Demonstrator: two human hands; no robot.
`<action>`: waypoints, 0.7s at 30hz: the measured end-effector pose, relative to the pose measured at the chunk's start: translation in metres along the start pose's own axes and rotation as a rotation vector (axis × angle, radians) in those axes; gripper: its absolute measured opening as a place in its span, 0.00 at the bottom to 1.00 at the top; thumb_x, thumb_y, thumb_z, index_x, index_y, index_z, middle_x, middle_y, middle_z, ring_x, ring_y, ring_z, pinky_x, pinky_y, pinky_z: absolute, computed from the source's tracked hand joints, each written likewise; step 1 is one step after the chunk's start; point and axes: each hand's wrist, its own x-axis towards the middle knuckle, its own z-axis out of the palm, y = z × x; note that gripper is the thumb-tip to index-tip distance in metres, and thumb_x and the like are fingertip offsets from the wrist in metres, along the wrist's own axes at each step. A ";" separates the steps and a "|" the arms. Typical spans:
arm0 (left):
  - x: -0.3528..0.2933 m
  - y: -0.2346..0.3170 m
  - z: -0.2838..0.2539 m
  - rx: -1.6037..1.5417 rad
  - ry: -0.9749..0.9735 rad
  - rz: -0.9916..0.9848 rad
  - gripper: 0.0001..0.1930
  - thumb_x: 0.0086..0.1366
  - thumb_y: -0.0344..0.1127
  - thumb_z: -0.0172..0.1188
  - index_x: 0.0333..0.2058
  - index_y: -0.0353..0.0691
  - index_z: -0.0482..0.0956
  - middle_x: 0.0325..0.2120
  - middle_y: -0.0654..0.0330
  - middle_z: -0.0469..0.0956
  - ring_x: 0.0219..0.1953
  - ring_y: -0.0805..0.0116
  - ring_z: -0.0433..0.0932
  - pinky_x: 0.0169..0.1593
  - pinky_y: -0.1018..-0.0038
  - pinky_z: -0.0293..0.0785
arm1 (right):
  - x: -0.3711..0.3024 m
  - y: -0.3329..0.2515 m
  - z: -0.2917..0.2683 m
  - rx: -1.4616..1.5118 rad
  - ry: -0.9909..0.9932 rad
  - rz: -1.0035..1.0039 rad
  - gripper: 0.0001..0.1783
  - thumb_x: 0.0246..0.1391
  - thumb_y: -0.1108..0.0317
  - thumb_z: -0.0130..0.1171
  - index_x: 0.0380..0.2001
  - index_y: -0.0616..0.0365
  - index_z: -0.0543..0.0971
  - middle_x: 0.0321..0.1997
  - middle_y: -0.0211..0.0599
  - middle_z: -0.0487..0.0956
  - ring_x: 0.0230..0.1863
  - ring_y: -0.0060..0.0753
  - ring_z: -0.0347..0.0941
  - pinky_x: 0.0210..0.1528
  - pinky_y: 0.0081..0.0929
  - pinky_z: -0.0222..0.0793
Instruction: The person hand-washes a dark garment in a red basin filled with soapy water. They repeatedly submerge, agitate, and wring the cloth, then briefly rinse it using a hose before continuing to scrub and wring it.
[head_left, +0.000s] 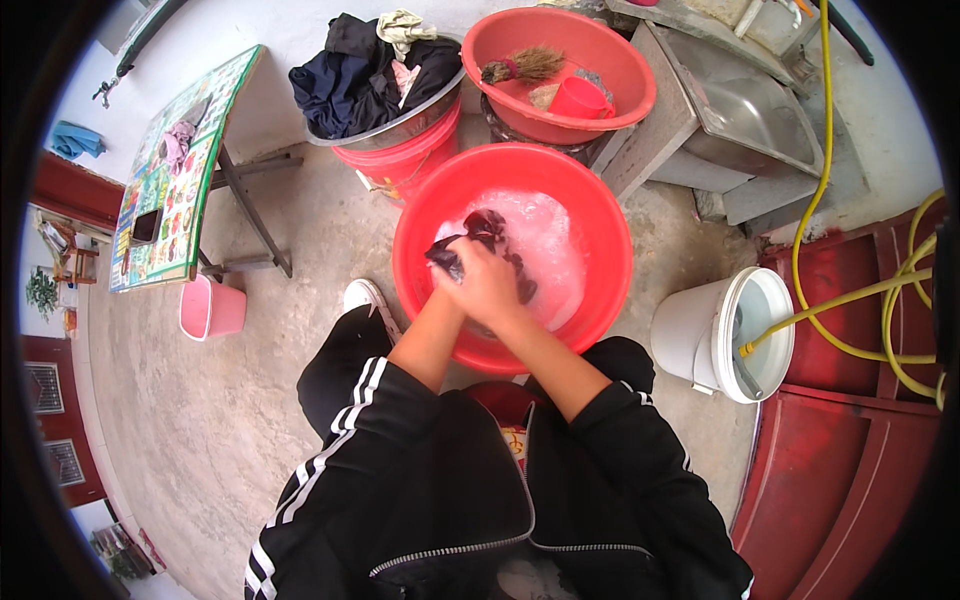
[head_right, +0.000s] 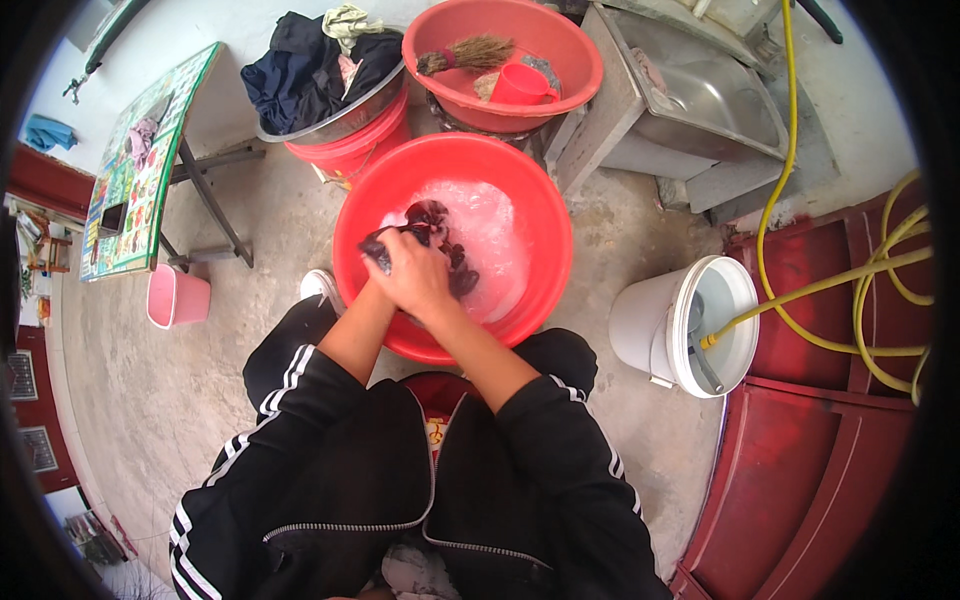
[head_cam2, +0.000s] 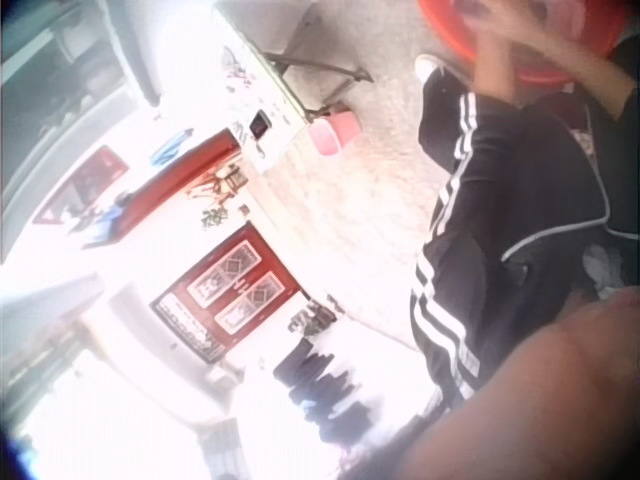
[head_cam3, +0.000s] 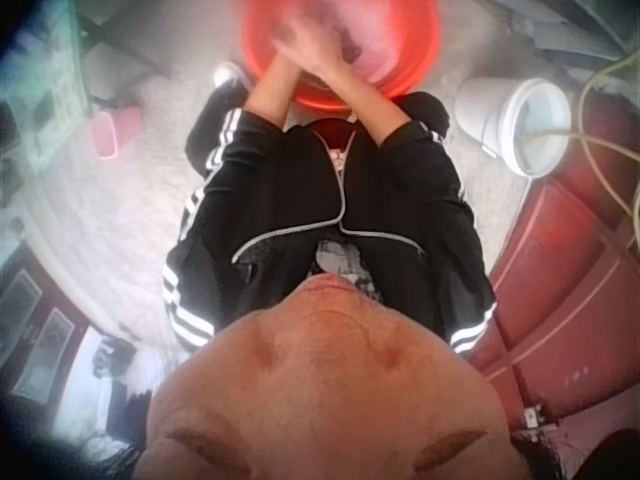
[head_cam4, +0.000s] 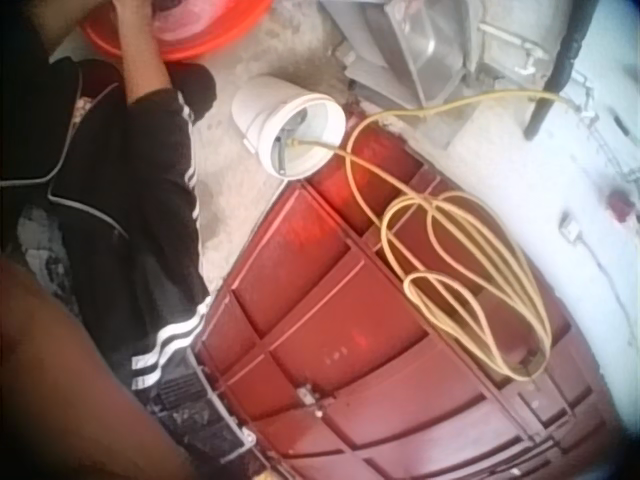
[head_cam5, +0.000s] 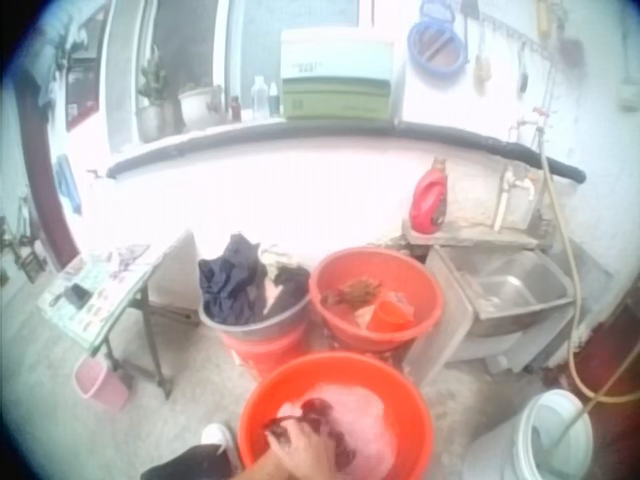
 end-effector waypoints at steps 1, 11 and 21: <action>0.002 -0.005 0.009 0.053 0.079 0.023 0.26 0.64 0.59 0.43 0.42 0.43 0.76 0.38 0.52 0.79 0.42 0.56 0.77 0.50 0.57 0.71 | 0.008 0.017 -0.001 -0.041 0.042 0.019 0.18 0.44 0.57 0.62 0.37 0.53 0.72 0.32 0.47 0.78 0.35 0.53 0.75 0.35 0.44 0.71; -0.022 0.038 0.044 0.656 0.446 0.116 0.18 0.47 0.26 0.55 0.40 0.39 0.76 0.30 0.55 0.77 0.35 0.61 0.77 0.42 0.68 0.75 | 0.025 0.103 -0.087 -0.685 -0.074 0.334 0.19 0.48 0.60 0.56 0.39 0.60 0.67 0.38 0.52 0.76 0.35 0.54 0.76 0.37 0.46 0.72; -0.009 0.050 0.021 2.089 0.637 0.316 0.38 0.48 0.38 0.62 0.60 0.45 0.60 0.59 0.50 0.58 0.58 0.47 0.60 0.60 0.63 0.61 | 0.032 0.106 -0.078 -1.048 -0.368 0.118 0.16 0.50 0.68 0.52 0.42 0.59 0.75 0.54 0.43 0.68 0.53 0.43 0.66 0.55 0.39 0.61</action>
